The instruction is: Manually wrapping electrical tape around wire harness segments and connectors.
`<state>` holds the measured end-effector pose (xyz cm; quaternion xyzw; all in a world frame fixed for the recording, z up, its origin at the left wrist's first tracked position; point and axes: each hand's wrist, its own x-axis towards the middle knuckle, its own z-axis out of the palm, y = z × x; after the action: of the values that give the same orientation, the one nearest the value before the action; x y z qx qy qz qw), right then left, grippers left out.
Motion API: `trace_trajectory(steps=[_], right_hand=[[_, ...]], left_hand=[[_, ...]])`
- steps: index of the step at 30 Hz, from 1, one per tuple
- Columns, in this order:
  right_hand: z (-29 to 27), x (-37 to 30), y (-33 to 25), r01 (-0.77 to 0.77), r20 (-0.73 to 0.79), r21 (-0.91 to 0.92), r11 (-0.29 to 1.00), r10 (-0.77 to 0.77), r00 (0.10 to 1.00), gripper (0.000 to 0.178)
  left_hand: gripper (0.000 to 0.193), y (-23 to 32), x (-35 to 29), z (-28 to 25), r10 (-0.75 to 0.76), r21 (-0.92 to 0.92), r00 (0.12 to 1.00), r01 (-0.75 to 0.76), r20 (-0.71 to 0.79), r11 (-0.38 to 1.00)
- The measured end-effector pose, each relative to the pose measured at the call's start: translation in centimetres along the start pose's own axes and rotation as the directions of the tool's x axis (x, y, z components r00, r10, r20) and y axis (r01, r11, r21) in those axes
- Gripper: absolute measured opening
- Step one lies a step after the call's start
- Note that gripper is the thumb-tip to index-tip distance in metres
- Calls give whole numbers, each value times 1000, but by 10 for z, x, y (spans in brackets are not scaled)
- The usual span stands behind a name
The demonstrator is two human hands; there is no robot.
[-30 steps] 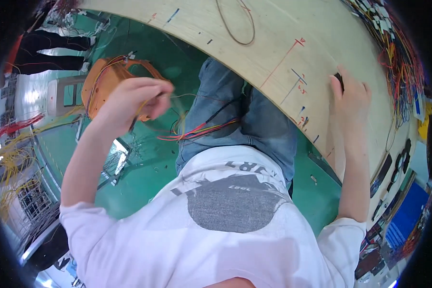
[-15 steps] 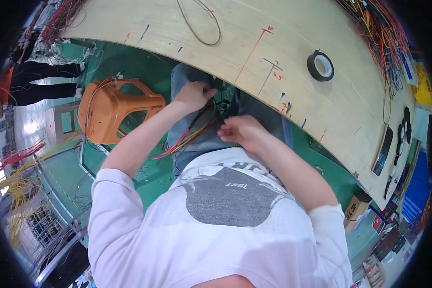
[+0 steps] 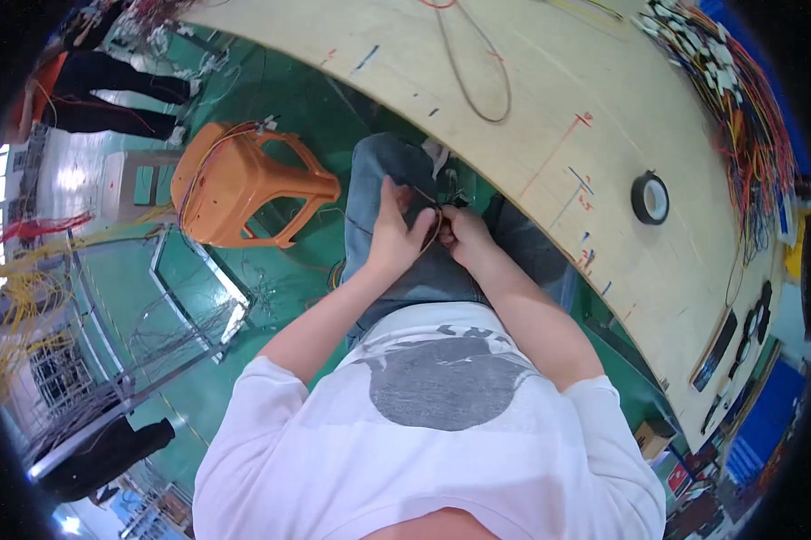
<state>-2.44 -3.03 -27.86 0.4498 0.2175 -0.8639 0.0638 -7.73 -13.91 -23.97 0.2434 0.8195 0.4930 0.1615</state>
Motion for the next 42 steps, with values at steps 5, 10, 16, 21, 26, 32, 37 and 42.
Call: trace_trajectory(steps=[5, 10, 16, 21, 26, 32, 37, 42], right_hand=[[45, -57, -5, 271, 157, -287, 919, -234, 959, 22], [100, -122, -34, 517, 482, -850, 106, -240, 842, 26], [174, -177, -56, 743, 834, -547, -386, -321, 448, 20], [208, -204, -74, 615, 796, -590, -523, -504, 335, 14], [221, -210, -75, 684, 811, -488, -543, -571, 126, 9], [225, -215, -68, 810, 579, -516, 278, -583, 570, 10], [233, -219, -88, 833, 523, -369, 412, -649, 552, 11], [238, -225, -108, 706, 632, -310, 636, -417, 653, 11]], left_hand=[[29, 30, -17, -40, -360, -367, 566, 792, 742, 489], [24, 80, -20, -120, -329, -143, 565, 634, 757, 760], [15, 136, 0, -169, -29, -468, 756, 435, 654, 769], [10, 167, 4, -167, -90, -685, 941, 300, 325, 664], [13, 178, 6, -174, -24, -816, 956, 263, 293, 514], [20, 174, 3, -186, 77, -774, 937, 234, 341, 589], [21, 174, -2, -193, 187, -681, 889, 172, 419, 712], [22, 173, -1, -197, 212, -628, 752, 322, 624, 708]])
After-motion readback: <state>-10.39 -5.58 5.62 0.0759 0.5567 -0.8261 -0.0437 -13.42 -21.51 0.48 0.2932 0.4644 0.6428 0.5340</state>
